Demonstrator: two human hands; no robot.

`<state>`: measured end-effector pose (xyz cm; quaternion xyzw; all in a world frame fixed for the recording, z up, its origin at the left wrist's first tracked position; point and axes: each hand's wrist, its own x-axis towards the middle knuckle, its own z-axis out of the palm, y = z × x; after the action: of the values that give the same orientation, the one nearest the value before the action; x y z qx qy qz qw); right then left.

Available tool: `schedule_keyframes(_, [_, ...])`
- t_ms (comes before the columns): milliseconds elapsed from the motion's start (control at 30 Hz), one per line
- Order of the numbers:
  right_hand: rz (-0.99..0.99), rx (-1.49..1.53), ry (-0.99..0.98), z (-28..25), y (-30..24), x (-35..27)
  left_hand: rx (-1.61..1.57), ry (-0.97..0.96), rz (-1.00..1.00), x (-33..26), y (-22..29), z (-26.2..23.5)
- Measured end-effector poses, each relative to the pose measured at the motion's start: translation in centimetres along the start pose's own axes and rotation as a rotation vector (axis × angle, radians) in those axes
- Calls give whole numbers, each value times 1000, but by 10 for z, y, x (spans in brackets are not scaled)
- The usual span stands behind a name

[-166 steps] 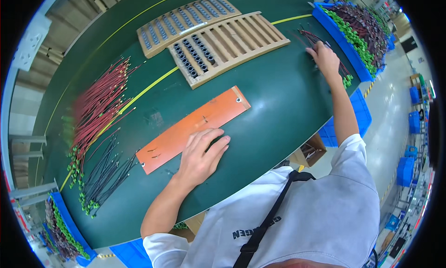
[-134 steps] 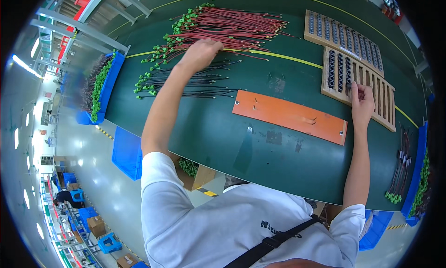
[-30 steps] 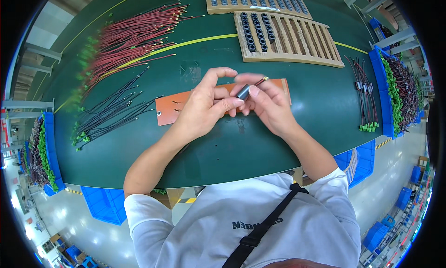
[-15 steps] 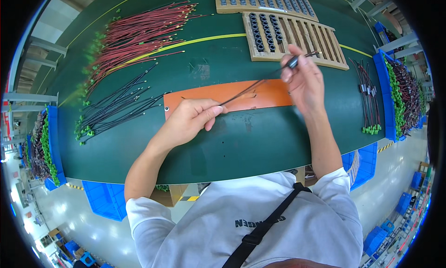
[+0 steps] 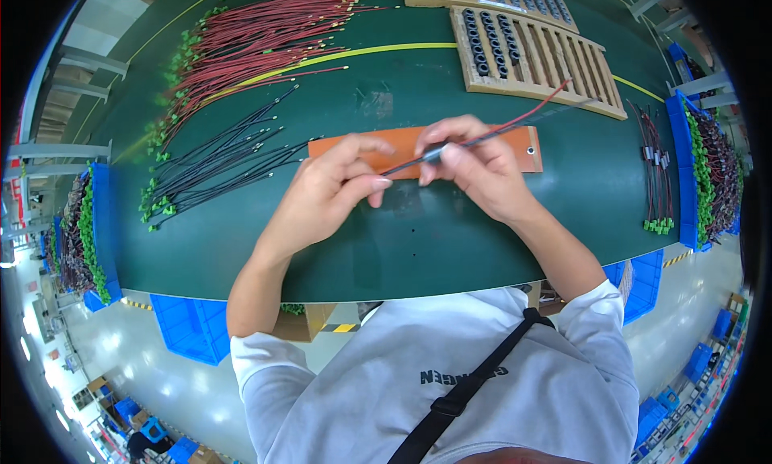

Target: The person assembles wire harnesses by inserting green connectors into red and black wires, then securing them with a black cylindrical component. They repeat this process for multiple wires, placing the finished assemblies into a blue bin.

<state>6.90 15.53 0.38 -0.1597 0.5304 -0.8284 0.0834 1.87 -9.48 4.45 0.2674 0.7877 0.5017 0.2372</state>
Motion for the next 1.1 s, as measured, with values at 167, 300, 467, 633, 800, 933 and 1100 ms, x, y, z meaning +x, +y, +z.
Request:
schedule_keyframes(167, [103, -33, -34, 17, 17, 4, -158, -101, 96, 2, -1, -4])
schedule_keyframes(300, [35, 26, 111, 11, 19, 6, -192, -45, 178, -3, -19, -36])
schedule_keyframes(467, [59, 59, 199, 9, 24, 7, -305, -11, 127, -5, -42, -47])
schedule_keyframes(633, [-2, -28, 214, 3, 35, 7, -343, 53, 81, 0, -48, -47])
schedule_keyframes(800, [50, 3, 197, 6, 35, 5, -350, 124, 36, 5, -60, -48])
schedule_keyframes(933, [61, 30, 187, 6, 37, 5, -223, 233, 40, 10, -59, -35])
schedule_keyframes(1100, [60, 27, 186, 5, 37, 6, -76, 316, 86, 10, -60, -29])
